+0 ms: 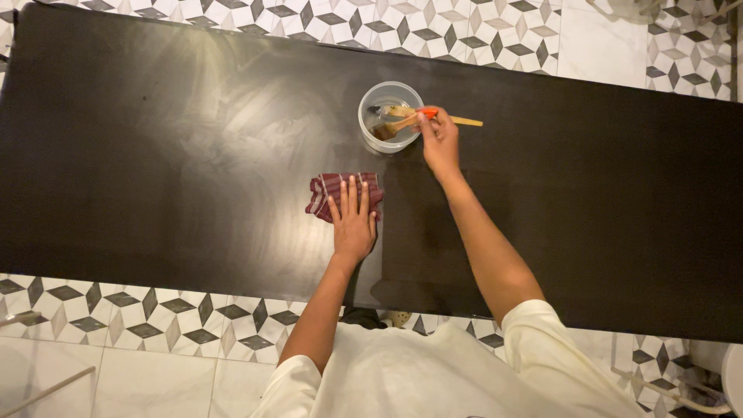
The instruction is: The person applies a liquid from a container onto a dark wooden surface using a brush and then wipes the area with a cloth.
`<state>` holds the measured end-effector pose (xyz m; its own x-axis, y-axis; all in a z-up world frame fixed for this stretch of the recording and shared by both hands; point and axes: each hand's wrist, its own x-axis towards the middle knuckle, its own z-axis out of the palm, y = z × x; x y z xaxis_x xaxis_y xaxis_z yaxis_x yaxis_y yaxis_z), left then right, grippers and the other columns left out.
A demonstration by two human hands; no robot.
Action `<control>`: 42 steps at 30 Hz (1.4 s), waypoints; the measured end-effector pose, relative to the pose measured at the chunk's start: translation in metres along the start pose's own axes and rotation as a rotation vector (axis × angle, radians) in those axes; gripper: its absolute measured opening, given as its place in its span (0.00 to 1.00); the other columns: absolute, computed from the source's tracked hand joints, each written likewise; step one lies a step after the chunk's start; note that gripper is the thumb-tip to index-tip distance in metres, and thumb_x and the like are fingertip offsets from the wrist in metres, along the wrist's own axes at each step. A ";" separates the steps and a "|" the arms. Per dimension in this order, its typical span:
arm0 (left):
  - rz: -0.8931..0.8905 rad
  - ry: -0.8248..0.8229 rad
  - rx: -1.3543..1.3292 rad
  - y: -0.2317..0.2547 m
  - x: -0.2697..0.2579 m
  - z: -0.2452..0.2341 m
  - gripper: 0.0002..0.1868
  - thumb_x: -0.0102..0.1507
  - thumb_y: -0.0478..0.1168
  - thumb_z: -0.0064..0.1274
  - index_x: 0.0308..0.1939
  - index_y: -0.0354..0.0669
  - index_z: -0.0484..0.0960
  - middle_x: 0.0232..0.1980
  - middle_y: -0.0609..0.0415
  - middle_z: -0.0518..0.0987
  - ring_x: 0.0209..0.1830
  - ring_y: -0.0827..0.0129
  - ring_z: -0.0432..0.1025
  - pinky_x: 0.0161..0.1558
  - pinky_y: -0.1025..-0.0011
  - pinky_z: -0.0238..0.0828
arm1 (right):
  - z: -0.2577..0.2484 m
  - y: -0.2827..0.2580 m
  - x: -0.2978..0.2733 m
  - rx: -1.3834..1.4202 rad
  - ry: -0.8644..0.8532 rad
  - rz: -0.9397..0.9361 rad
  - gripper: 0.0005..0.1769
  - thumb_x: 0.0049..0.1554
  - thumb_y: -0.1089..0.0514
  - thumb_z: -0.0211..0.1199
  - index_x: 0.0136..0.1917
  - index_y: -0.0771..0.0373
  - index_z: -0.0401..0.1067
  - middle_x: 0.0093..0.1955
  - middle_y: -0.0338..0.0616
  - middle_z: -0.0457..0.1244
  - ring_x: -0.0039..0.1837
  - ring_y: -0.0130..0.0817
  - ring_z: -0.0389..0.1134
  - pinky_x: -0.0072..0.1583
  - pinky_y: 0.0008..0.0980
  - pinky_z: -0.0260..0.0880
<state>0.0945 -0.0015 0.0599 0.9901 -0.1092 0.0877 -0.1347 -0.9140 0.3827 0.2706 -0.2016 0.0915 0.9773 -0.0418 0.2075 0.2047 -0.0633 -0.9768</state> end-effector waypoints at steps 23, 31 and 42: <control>0.020 0.046 0.015 0.000 -0.001 0.004 0.39 0.68 0.46 0.46 0.80 0.38 0.52 0.84 0.39 0.45 0.84 0.45 0.38 0.76 0.39 0.31 | -0.009 -0.034 -0.004 0.233 0.111 0.074 0.13 0.68 0.58 0.55 0.60 0.69 0.67 0.55 0.57 0.71 0.54 0.41 0.76 0.58 0.35 0.79; 0.017 0.024 0.022 -0.003 0.000 0.005 0.40 0.67 0.47 0.46 0.81 0.39 0.51 0.84 0.39 0.44 0.84 0.45 0.37 0.76 0.39 0.30 | -0.052 -0.063 -0.057 0.559 0.325 0.229 0.14 0.68 0.52 0.53 0.58 0.66 0.65 0.61 0.63 0.67 0.63 0.50 0.73 0.66 0.47 0.75; 0.033 0.030 -0.017 -0.004 0.001 0.001 0.40 0.67 0.44 0.47 0.80 0.38 0.51 0.84 0.39 0.44 0.84 0.44 0.37 0.77 0.40 0.31 | -0.088 -0.064 -0.130 0.495 0.415 0.303 0.14 0.68 0.55 0.51 0.61 0.66 0.63 0.60 0.67 0.67 0.60 0.53 0.74 0.62 0.45 0.74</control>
<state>0.0964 0.0015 0.0577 0.9835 -0.1274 0.1282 -0.1684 -0.9033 0.3945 0.1253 -0.2796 0.1316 0.9139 -0.3684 -0.1703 0.0236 0.4672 -0.8838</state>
